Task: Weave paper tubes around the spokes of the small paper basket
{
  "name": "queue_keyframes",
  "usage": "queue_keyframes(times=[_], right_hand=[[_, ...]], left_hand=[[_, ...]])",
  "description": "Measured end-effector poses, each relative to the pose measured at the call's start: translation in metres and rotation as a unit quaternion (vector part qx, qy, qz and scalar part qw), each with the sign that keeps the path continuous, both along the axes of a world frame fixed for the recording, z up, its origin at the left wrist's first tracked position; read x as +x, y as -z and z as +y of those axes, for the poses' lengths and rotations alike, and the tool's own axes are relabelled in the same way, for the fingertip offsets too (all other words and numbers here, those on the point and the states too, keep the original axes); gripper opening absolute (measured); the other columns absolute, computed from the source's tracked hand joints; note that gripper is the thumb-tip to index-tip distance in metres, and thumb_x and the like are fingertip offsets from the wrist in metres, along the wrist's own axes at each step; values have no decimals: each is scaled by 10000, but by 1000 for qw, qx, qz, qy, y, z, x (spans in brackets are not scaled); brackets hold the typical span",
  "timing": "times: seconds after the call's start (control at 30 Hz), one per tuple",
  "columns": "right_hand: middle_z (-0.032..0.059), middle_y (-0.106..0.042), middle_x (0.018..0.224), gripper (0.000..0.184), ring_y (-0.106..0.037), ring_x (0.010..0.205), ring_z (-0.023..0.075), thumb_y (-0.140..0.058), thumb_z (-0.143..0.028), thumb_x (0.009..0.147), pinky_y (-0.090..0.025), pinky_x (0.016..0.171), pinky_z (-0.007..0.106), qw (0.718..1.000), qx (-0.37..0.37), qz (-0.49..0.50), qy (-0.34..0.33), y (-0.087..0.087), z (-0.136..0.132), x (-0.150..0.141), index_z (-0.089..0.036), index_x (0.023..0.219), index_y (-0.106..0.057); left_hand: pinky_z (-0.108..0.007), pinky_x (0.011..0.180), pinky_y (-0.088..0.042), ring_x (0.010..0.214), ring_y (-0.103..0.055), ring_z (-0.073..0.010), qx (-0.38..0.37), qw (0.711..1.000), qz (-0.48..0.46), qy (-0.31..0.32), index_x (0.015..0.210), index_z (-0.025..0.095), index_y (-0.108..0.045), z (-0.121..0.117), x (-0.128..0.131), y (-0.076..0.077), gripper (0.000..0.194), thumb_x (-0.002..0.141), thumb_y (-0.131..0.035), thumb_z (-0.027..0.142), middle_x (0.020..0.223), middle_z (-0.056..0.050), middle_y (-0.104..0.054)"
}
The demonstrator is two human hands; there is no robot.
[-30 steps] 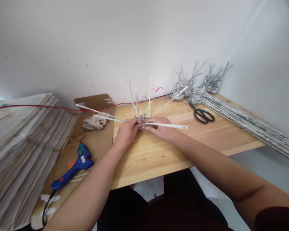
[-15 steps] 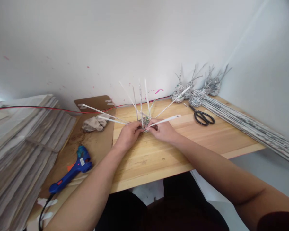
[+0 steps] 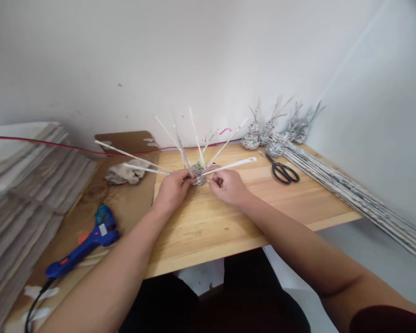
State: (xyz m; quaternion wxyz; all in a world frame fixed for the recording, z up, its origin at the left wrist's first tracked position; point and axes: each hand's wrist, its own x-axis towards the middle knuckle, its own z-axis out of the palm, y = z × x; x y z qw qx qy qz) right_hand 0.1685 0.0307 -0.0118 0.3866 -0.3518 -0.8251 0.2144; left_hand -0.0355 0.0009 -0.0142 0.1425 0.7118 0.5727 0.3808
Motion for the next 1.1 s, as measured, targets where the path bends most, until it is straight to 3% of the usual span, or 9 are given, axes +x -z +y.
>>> queue_keyframes(times=[0.1,0.2,0.27,0.4,0.57,0.73,0.93,1.1], right_hand=[[14,-694,807,220,-593,607,122,-636,-182,812,-438,578,239,998,8,46,32,-2,2,2,-189,1030,-606],[68,-684,1068,329,-570,593,98,-668,-193,787,-448,568,250,996,29,81,29,-6,3,5,-199,1104,-583],[94,-653,1169,292,-569,619,100,-679,-209,794,-453,574,261,995,48,82,7,-10,2,5,-206,1080,-617],[69,-678,1001,137,-583,714,142,-726,-293,798,-453,613,273,995,45,86,-13,-16,-2,6,-207,876,-654],[42,-689,806,237,-593,778,174,-746,-402,813,-446,704,301,996,37,85,-11,-16,-2,6,-209,734,-633],[59,-705,768,294,-607,806,195,-794,-439,769,-457,778,339,991,47,95,-82,-16,1,8,-209,667,-642],[81,-696,793,314,-547,670,160,-822,-483,713,-421,606,296,987,-7,123,-103,-20,-1,7,-189,754,-718],[74,-711,822,303,-587,688,152,-780,-469,754,-441,623,278,986,-76,85,-119,-22,-5,8,-180,839,-746]], left_hand=[[-291,780,-469,848,-667,-201,3,1000,-3,-10,888,221,-726,1,-2,0,122,861,-610,249,889,-21,-754],[-294,784,-475,857,-670,-201,-2,1000,-12,-9,902,220,-722,1,-4,0,129,865,-604,256,908,-25,-756],[-297,786,-479,852,-671,-201,-6,1000,-10,-2,905,217,-721,1,-4,-1,130,867,-604,257,900,-25,-756],[-297,796,-486,847,-674,-194,-3,1000,-9,18,915,217,-723,-1,-2,-3,130,872,-603,243,913,-24,-760],[-299,796,-490,860,-677,-197,-4,1000,-11,21,910,218,-723,0,-3,-3,126,867,-605,223,910,-22,-762],[-296,805,-499,844,-675,-190,-10,1000,-17,23,887,213,-716,0,-4,-5,109,855,-613,202,901,-24,-758],[-285,789,-500,810,-675,-180,-22,999,-36,31,876,204,-708,1,-4,-3,94,840,-622,188,849,-16,-747],[-290,798,-492,842,-683,-186,-28,998,-32,54,876,211,-710,2,-5,-2,109,837,-615,177,864,-12,-752]])
